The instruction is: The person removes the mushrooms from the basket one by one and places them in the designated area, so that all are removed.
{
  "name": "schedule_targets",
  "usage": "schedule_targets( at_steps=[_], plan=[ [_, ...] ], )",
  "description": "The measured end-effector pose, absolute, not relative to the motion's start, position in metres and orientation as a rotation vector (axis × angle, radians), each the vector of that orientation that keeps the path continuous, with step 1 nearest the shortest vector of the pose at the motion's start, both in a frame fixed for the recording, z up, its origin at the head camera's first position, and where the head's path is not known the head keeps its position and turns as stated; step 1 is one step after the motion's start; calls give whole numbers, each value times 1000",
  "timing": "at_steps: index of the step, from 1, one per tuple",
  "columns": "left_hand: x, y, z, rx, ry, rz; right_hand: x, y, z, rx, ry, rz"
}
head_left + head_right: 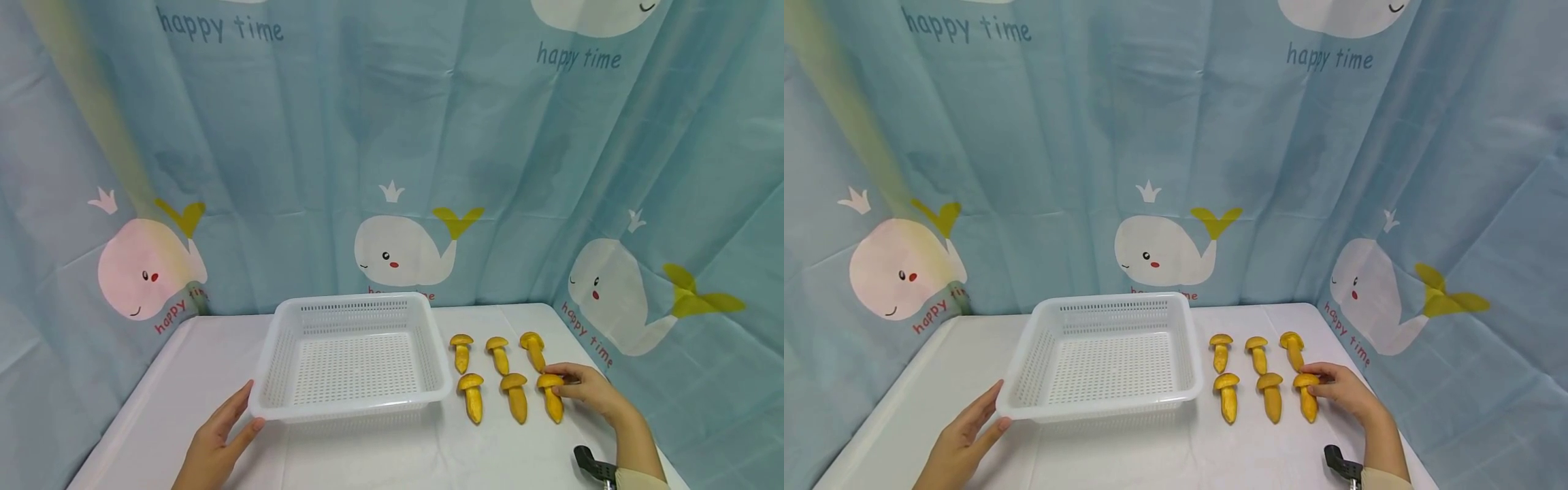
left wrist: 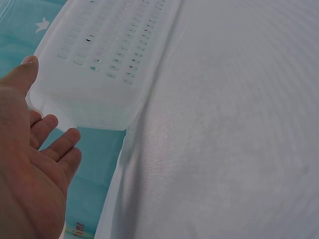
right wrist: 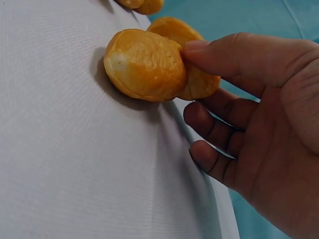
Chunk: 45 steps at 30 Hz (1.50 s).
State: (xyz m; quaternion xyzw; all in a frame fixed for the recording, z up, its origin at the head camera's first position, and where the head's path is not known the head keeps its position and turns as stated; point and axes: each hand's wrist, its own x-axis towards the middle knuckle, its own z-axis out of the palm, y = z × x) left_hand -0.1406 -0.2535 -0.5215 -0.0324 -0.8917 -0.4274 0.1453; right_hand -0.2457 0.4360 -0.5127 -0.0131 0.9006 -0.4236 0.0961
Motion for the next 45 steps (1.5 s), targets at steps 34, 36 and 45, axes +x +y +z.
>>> schedule_targets(
  at_steps=[34, 36, 45],
  plan=[
    [-142, -255, -529, -158, -2527, -1220, -243, 420, -483, -94, 2813, -1227],
    [-142, -256, -530, -166, -2526, -1206, -243, 418, -482, -87, 2813, -1233],
    [-142, -257, -531, -177, -2514, -1200, -239, 407, -466, -104, 2866, -1239]
  ],
)
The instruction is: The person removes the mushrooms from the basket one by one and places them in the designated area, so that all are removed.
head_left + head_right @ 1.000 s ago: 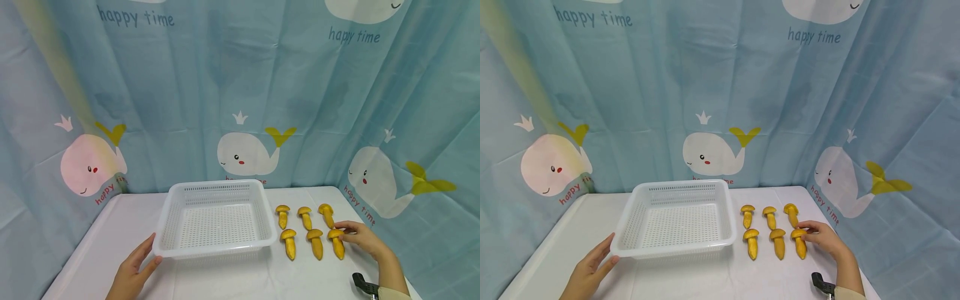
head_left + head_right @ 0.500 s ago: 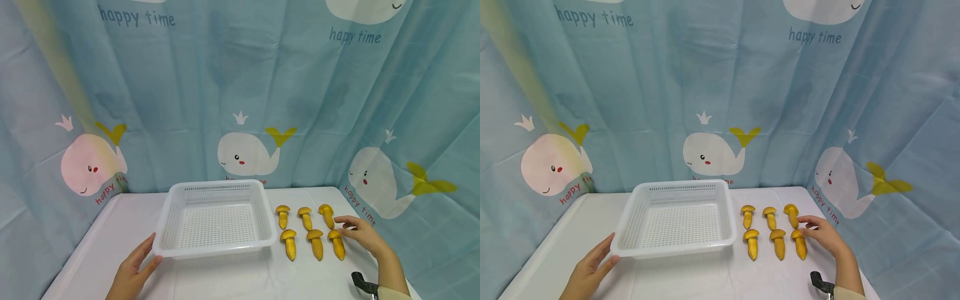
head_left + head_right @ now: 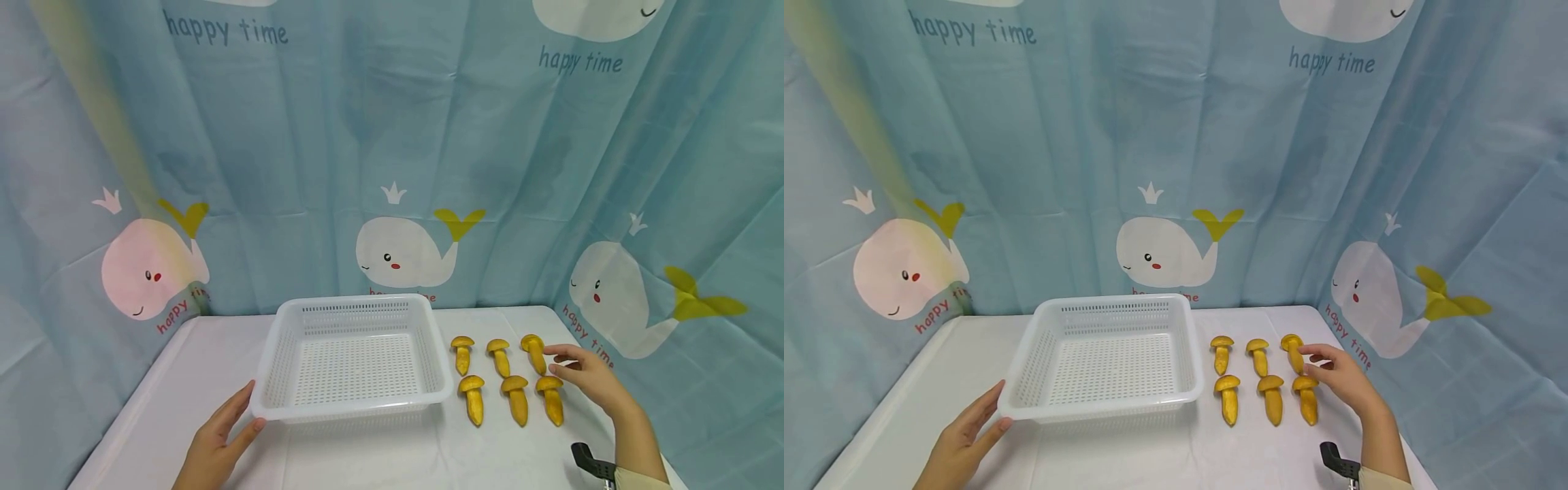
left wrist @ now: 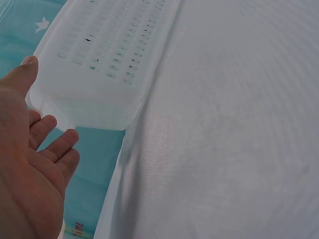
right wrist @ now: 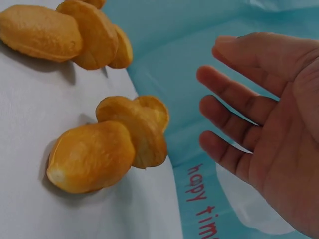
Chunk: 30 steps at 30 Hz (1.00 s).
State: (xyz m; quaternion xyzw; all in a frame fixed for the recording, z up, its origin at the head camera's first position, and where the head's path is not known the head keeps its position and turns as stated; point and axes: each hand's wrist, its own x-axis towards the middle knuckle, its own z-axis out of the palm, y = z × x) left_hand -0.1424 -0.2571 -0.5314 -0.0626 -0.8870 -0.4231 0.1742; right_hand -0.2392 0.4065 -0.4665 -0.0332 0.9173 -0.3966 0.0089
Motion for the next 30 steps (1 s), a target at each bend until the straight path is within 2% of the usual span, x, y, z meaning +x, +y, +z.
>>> schedule_targets(
  at_steps=[23, 30],
  plan=[
    [-141, -257, -532, -188, -2500, -1202, -237, 372, -450, -333, 2919, -1301],
    [-144, -261, -532, -188, -2515, -1183, -243, 356, -455, -278, 3027, -1211]
  ],
)
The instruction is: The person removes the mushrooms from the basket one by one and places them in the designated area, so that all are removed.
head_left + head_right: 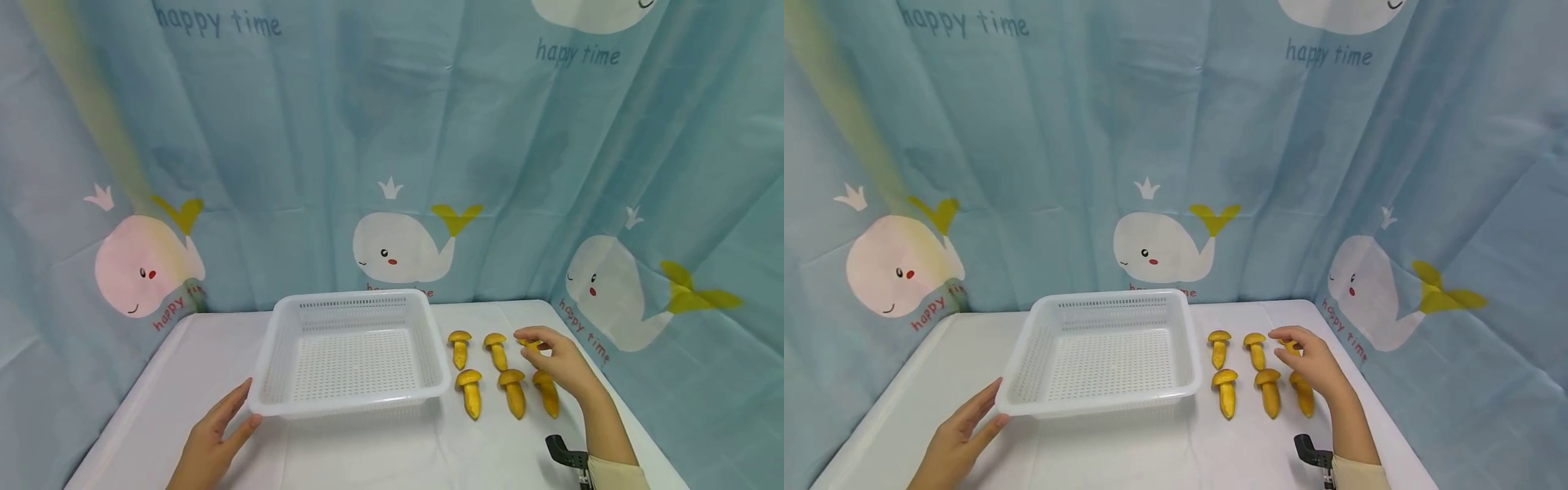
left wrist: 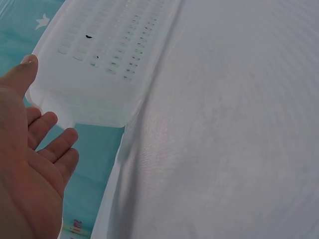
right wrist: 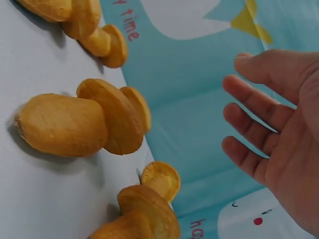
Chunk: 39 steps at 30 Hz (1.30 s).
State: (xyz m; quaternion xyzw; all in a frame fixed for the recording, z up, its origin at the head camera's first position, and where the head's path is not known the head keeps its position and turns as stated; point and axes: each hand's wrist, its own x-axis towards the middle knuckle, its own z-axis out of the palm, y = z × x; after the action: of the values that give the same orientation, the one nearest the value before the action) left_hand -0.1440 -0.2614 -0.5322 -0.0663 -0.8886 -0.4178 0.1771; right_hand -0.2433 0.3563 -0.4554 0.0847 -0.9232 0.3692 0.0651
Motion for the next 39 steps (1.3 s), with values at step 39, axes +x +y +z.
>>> schedule_targets(
  at_steps=[39],
  plan=[
    [-140, -270, -517, -166, -2508, -1231, -205, 366, -469, 265, -2648, 840]
  ],
)
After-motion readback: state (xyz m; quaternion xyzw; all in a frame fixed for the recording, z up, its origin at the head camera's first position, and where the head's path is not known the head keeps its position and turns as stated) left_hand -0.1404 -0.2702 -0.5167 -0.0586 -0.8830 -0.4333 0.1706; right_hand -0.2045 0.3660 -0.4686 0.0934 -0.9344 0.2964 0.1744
